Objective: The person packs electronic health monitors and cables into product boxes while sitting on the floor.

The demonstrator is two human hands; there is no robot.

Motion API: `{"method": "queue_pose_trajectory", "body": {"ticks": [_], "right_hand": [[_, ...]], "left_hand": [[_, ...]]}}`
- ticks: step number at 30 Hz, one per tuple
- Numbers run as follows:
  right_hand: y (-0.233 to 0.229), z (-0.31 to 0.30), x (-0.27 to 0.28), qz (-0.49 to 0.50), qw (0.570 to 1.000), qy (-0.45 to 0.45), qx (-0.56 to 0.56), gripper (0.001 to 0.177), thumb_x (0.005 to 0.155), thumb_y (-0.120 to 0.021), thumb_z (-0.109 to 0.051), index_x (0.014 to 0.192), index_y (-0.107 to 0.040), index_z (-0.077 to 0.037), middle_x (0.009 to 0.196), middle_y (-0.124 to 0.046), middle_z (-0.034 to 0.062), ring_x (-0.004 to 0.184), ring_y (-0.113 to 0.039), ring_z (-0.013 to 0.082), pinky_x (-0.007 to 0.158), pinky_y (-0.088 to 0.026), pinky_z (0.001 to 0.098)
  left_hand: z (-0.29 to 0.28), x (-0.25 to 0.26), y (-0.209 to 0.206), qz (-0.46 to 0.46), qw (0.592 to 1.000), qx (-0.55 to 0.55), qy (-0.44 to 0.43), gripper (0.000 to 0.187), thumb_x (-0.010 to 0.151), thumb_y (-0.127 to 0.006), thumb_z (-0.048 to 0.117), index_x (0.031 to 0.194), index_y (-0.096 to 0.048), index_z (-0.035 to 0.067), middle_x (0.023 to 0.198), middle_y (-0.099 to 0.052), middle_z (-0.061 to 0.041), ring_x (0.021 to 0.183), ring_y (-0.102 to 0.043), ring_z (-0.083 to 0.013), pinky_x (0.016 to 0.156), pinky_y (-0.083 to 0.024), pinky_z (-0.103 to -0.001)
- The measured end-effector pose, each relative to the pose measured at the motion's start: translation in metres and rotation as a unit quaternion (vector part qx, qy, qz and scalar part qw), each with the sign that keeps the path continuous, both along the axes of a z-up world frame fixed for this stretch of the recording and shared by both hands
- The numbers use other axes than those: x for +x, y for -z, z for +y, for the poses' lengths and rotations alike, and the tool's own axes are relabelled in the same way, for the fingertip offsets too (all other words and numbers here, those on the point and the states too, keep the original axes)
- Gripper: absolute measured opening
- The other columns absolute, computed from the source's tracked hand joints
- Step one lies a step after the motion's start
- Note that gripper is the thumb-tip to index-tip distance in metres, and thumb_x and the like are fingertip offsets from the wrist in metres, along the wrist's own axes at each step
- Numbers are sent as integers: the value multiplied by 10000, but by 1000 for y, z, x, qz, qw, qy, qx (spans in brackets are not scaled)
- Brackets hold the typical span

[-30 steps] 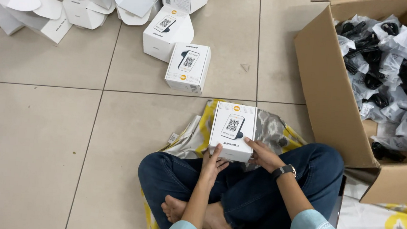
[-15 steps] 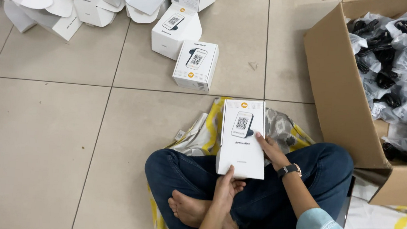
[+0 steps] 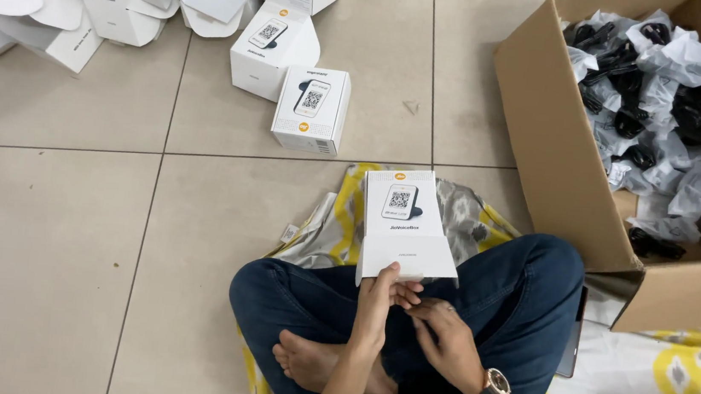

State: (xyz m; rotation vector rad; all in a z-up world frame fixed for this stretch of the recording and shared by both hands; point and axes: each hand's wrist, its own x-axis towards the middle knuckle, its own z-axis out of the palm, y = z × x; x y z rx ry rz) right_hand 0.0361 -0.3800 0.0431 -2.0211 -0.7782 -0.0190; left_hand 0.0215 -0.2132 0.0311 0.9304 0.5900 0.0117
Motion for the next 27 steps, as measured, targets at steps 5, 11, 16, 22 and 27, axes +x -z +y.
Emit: {"method": "queue_pose_trajectory", "body": {"ticks": [5,11,16,22,27], "right_hand": [[55,38,31,6,980,-109,-164,206,816,-713,-160,973,-683,-30,913,-705,125,881,-682,309,792,-537,374],[126,61,57,1,972,-98,-213,260,868,-628,-289,998,-703,-77,951,-726,108,905,-684,313,797,-517,452],[106,73,75,-65,978,-66,-188,382,891,-558,-371,1102,-717,-96,1083,-738,135,1005,-666,365,832,-481,540],[85,78,76,-70,961,-6,-268,535,879,-612,-444,1208,-667,-26,1218,-586,208,1186,-537,380,1106,-332,517],[96,79,76,-100,955,-20,-277,505,893,-600,-444,1182,-673,-35,1140,-657,186,1131,-570,383,1089,-315,559]], "left_hand": [[-8,-2,-19,-17,1000,8,-1,395,1012,-550,300,1007,-708,-62,805,-746,-140,634,-677,-169,590,-513,-278],[-3,-11,-22,-11,1000,8,-1,401,1001,-544,293,974,-693,-79,802,-754,-168,658,-715,-208,615,-560,-302],[25,35,-28,-159,977,139,35,574,1125,-583,385,1202,-700,-172,1213,-705,-306,1126,-688,-290,1012,-477,-405],[36,99,-94,-222,794,566,-4,708,989,-646,489,1490,-471,19,1631,-319,-298,1493,-347,-448,1200,-306,-507],[41,117,-15,-29,682,674,282,648,903,-742,353,1432,-542,36,1521,-510,-202,1419,-494,-361,1179,-395,-465]]}}
